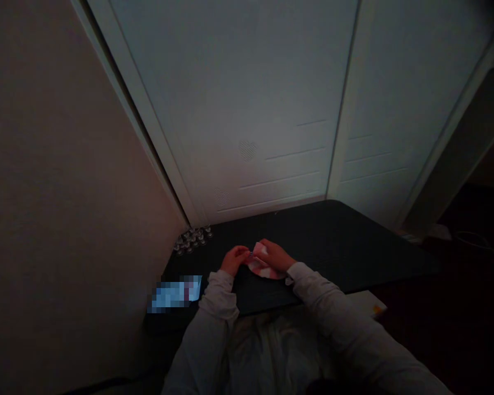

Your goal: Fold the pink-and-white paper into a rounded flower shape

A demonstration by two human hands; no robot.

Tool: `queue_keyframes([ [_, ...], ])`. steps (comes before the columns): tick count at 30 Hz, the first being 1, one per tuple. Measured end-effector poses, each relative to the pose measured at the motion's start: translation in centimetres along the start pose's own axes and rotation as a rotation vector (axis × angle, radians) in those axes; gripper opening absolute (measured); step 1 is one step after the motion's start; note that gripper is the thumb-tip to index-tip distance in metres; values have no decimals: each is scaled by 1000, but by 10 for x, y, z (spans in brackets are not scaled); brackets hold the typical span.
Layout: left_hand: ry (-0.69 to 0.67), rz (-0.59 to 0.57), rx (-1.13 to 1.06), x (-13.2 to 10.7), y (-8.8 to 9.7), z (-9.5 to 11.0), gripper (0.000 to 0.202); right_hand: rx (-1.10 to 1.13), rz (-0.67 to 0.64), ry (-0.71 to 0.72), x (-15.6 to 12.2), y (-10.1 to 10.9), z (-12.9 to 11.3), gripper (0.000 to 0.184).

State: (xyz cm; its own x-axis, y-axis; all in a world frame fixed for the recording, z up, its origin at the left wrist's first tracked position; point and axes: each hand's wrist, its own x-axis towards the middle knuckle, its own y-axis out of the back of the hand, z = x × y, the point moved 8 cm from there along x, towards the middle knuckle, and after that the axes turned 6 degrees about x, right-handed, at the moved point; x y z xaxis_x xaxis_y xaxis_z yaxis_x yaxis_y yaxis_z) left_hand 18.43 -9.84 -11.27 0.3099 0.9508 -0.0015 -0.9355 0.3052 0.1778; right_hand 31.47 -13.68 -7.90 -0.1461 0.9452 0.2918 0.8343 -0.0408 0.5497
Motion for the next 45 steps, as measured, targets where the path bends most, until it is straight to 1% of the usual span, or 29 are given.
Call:
queue_keyframes([
  [9,1,-23,-26,1,-1,-3,30,26,-9,-1,-1,-1,0,26],
  [18,11,-6,-30,0,0,-2,32,15,0,5,-1,0,0,25],
  [26,-12,-47,-35,0,-3,-1,31,10,13,-31,-1,0,2,28],
  [36,-8,-39,-29,2,-3,-2,31,35,14,8,-3,1,-2,28],
  [39,-10,-20,-46,3,-1,-4,31,46,-10,19,-3,-1,-2,28],
  [42,-20,26,-120,6,4,-7,33,37,-13,25,-1,-3,-1,31],
  [45,-14,48,-201,7,6,-8,33,29,-6,18,0,-4,0,32],
])
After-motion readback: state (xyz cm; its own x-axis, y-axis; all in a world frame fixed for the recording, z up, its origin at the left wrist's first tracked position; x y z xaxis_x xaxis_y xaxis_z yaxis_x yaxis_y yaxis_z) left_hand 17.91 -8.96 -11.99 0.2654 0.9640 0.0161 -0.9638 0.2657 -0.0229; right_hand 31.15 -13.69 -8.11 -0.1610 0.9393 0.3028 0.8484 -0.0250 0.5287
